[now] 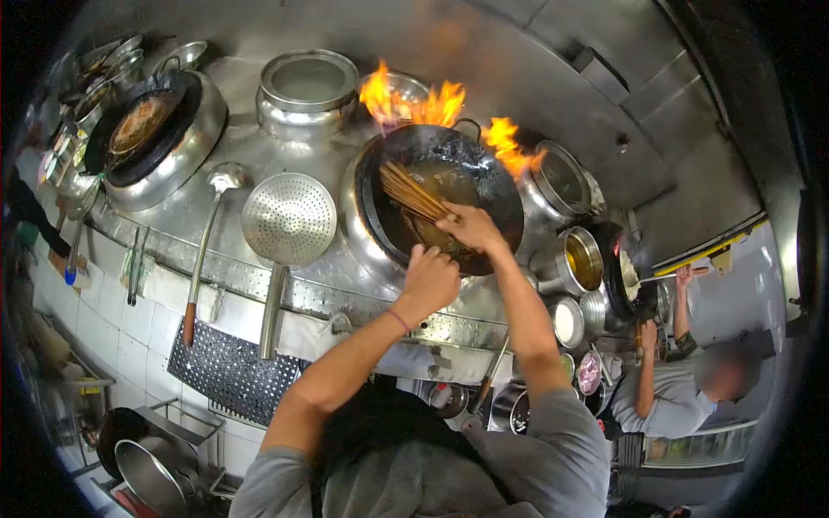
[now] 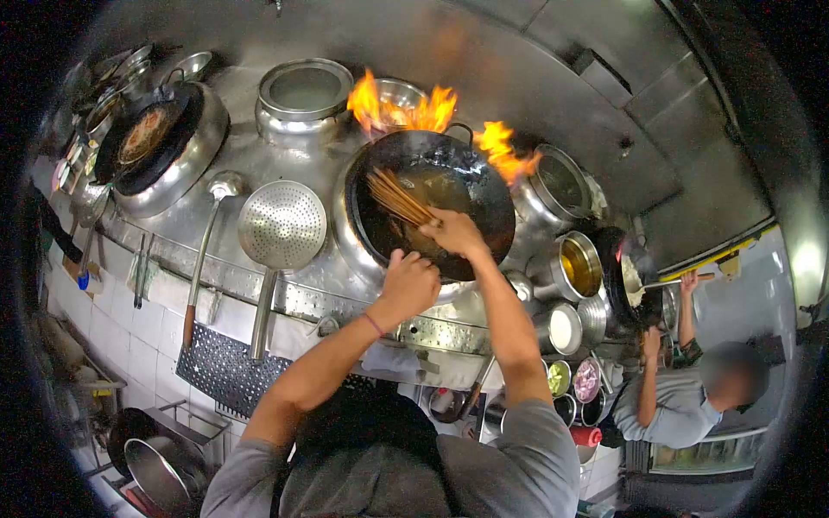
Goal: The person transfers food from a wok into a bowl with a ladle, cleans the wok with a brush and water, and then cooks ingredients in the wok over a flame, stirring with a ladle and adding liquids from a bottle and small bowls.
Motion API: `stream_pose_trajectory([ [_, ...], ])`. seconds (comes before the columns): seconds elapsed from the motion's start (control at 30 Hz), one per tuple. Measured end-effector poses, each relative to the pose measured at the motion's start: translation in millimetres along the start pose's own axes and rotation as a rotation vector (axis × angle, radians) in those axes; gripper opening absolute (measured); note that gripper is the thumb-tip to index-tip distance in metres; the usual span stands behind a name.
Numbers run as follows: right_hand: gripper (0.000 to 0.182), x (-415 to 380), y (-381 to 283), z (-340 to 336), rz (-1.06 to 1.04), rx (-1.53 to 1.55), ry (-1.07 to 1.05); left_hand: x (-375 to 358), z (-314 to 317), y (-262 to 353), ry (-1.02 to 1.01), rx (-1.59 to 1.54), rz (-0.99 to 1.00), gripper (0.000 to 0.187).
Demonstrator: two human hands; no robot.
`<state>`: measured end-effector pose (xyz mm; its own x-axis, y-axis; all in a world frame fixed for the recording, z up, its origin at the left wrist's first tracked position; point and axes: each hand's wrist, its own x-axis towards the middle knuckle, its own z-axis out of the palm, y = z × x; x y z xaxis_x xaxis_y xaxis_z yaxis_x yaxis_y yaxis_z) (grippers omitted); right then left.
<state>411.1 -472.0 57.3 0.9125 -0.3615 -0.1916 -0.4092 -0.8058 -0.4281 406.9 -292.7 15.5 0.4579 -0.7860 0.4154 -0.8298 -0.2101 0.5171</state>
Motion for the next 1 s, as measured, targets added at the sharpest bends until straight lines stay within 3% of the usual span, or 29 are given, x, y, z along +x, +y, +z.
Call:
stream_pose_trajectory([
  [0.03,0.063,-18,2,-4,0.064,0.051,0.074,7,6,-1,0.044,0.056,0.099,0.022],
  [0.1,0.063,-55,4,-6,0.124,0.082,0.292,14,20,-2,0.027,0.057,0.065,0.017],
  [0.17,0.065,-86,10,-7,0.169,0.16,0.501,17,8,2,-0.364,0.094,-0.048,0.015],
  [0.3,0.06,-153,14,-1,0.229,0.728,0.648,-2,-10,-4,-0.331,0.112,0.045,0.014],
  [0.33,0.057,-177,-3,-4,0.304,0.801,0.651,-12,-16,-2,-0.235,0.05,0.096,0.013],
  [0.37,0.056,-189,15,4,0.238,0.749,0.733,-18,-22,-1,-0.137,-0.01,0.145,0.011],
  [0.4,0.054,-197,31,12,0.17,0.698,0.812,-22,-26,-1,-0.109,-0.017,0.137,0.013],
  [0.6,0.05,-240,5,9,0.287,0.91,1.002,-16,-55,-8,0.033,-0.144,0.088,0.028],
  [0.7,0.047,-247,18,18,0.294,0.942,1.024,-4,-74,-10,0.147,-0.195,0.094,0.028],
  [0.73,0.045,-248,-6,12,0.373,0.931,0.959,-2,-78,-10,0.15,-0.19,0.066,0.028],
  [1.0,0.043,-252,-20,31,0.351,0.888,0.918,-1,-79,-13,0.378,-0.353,0.043,0.034],
])
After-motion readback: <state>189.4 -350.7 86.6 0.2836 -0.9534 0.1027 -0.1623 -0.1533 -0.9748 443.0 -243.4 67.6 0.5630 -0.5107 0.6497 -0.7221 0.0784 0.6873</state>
